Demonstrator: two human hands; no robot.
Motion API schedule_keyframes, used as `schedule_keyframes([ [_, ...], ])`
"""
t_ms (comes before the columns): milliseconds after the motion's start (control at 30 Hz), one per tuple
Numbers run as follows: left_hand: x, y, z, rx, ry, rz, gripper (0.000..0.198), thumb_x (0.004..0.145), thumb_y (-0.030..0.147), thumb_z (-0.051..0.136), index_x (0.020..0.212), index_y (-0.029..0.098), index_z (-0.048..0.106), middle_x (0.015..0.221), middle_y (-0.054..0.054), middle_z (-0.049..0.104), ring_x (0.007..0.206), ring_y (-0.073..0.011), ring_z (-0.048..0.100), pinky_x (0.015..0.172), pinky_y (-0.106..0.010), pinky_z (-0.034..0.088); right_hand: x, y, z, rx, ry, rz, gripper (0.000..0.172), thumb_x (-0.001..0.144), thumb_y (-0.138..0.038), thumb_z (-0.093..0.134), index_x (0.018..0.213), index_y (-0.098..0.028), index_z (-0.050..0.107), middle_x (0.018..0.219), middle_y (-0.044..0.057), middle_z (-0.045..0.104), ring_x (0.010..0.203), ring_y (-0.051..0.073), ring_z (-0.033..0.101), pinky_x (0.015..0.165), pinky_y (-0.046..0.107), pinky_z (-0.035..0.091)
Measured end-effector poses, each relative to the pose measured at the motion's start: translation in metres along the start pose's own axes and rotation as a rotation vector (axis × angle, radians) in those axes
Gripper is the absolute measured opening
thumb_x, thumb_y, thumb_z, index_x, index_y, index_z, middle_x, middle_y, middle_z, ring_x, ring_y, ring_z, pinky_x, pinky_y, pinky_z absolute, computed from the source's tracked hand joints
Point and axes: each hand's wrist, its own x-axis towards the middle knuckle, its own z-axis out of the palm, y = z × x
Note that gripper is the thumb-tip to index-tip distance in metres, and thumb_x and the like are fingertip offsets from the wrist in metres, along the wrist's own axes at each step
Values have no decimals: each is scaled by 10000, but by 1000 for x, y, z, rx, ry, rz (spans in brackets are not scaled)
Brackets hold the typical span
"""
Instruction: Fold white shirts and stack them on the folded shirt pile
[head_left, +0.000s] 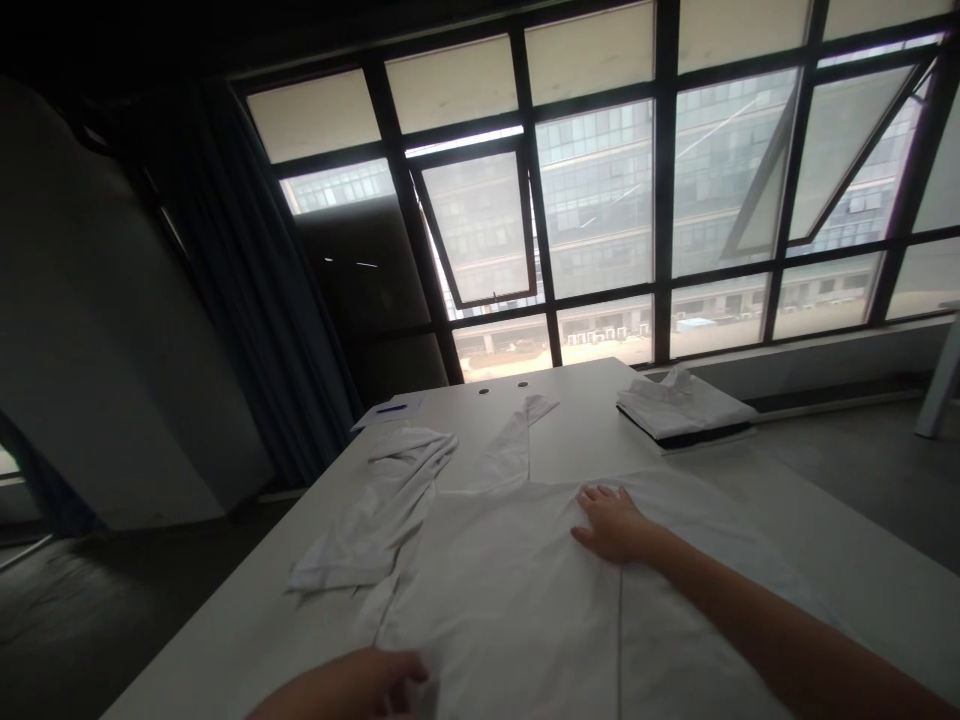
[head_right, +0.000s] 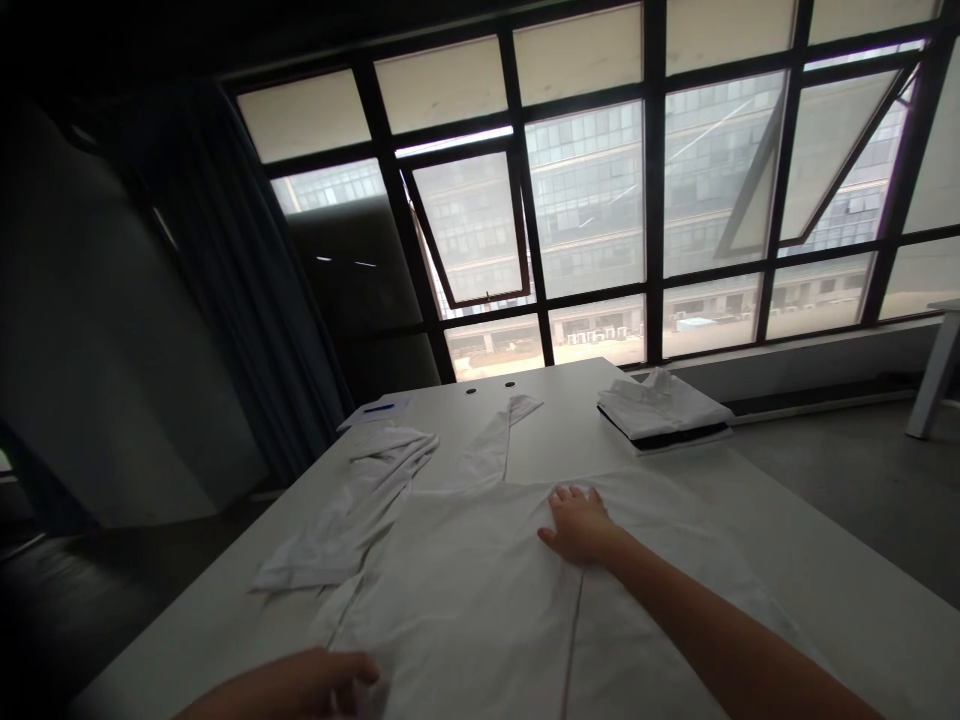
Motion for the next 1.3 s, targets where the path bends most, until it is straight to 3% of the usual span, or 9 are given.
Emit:
schedule_keyframes([
  [100,31,11,-46,-89,-35,10,561,821,562,692,1335,346,625,1145,-13,749,1016,-266,705,850,-313,518,5,-18,7,12,51,53,808,928,-659,344,1541,-133,380,1635,201,257,1503,413,178,1166,648,72],
  [200,86,1,-78,-213,147,48,603,858,637,613,1337,270,625,1194,-60,726,1022,-256,693,817,-296,519,7,-30,24,9,137,64,779,950,-657,295,1567,-184,335,1660,156,203,1524,387,116,1173,632,-7],
  [267,128,-5,-88,-264,295,84,568,848,618,631,1260,229,674,1176,-72,731,1025,-260,689,837,-296,524,5,-32,32,1,165,56,772,952,-654,297,1570,-192,331,1658,155,210,1525,380,117,1175,621,-30],
  [433,224,-3,-85,-227,513,37,417,892,420,634,1227,174,669,1291,-111,667,1172,-274,618,999,-339,471,3,-27,33,13,175,38,747,954,-641,303,1558,-205,358,1659,142,217,1528,358,127,1187,590,-20],
  [567,268,-1,-60,-162,690,-78,360,968,381,603,1259,170,615,1324,-113,613,1206,-266,581,1044,-452,450,3,-27,31,15,181,44,740,949,-636,321,1551,-209,373,1654,143,233,1524,361,140,1187,589,-11],
  [733,285,-5,-26,-66,814,-221,336,977,308,539,1296,226,605,1401,-130,570,1292,-298,501,1085,-453,350,3,-27,33,20,182,35,734,952,-639,308,1549,-217,375,1655,136,237,1525,359,135,1187,587,-15],
  [867,288,-9,-19,-46,837,-303,391,926,314,559,1311,251,596,1286,-134,653,1213,-318,564,984,-437,391,3,-27,34,9,187,34,732,953,-632,307,1546,-209,382,1652,145,241,1521,371,137,1181,596,-26],
  [1067,276,-1,-24,-75,912,-282,204,879,228,542,1036,236,672,1129,-94,708,1136,-295,595,939,-404,364,1,-28,31,11,174,40,718,954,-621,318,1542,-214,387,1653,137,245,1521,362,141,1186,586,-18],
  [1300,254,3,-57,-248,1027,-197,260,928,428,483,1011,214,606,1003,-62,701,941,-246,633,791,-309,399,-2,-30,25,23,168,33,700,954,-608,340,1537,-224,398,1651,123,253,1522,353,152,1192,577,0],
])
